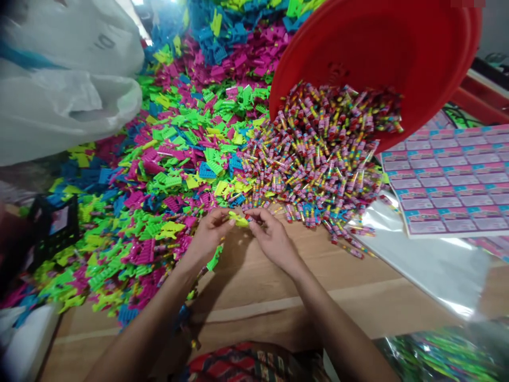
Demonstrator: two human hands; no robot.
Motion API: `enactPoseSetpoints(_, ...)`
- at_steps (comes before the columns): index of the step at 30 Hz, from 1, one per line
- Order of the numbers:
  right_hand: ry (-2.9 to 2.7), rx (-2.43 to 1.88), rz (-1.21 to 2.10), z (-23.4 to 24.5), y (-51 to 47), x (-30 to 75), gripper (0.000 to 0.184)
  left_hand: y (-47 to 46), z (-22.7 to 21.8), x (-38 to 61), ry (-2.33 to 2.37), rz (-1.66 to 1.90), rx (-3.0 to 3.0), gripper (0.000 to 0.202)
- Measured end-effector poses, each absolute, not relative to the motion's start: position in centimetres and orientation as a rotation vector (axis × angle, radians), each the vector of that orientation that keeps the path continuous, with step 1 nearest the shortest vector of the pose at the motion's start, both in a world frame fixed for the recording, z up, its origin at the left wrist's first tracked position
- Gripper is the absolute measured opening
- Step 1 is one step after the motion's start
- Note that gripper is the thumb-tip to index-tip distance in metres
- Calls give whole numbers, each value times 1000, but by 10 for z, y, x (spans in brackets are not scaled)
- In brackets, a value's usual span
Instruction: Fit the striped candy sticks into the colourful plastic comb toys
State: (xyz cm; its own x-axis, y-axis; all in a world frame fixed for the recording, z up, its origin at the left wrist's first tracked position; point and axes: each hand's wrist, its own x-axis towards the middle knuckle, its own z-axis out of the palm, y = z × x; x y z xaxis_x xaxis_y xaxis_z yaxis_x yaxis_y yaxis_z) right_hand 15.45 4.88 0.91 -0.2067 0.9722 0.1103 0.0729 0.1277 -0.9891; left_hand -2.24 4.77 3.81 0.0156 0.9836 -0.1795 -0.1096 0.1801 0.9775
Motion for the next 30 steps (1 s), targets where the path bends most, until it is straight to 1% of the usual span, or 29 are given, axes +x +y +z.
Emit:
enactPoseSetpoints(5, -1652, -1085, 1048, 17, 38, 154, 22, 38, 34, -12, 1056, 1159, 684, 43)
enactPoseSetpoints(11, -1696, -1065, 946, 18, 37, 153, 22, 37, 22, -10, 1168, 1320, 629, 51)
enactPoseSetpoints(13, -1676, -1102, 940, 15, 38, 153, 21, 37, 22, -11, 1199, 1367, 642, 58)
enactPoseSetpoints(15, -1636, -1126, 1021, 11, 37, 153, 22, 36, 25, -12, 1188, 1358, 634, 63)
enactPoseSetpoints(16, -1612, -1125, 1078, 10, 36, 153, 23, 35, 28, -12, 1164, 1329, 624, 62)
enactPoseSetpoints(18, -1573, -1108, 1170, 9, 34, 152, 23, 33, 31, -11, 1109, 1260, 604, 51)
enactPoseSetpoints(20, -1563, -1091, 1199, 10, 33, 151, 23, 31, 34, -10, 1079, 1222, 588, 40)
enactPoseSetpoints(21, -1567, -1087, 1196, 11, 32, 151, 23, 30, 34, -9, 1072, 1223, 576, 37)
enactPoseSetpoints(26, -1621, -1070, 1160, 21, 34, 152, 24, 28, 37, -7, 999, 1231, 502, 40)
enactPoseSetpoints(30, -1657, -1020, 1151, 25, 37, 157, 25, 27, 41, -10, 960, 1165, 499, 39)
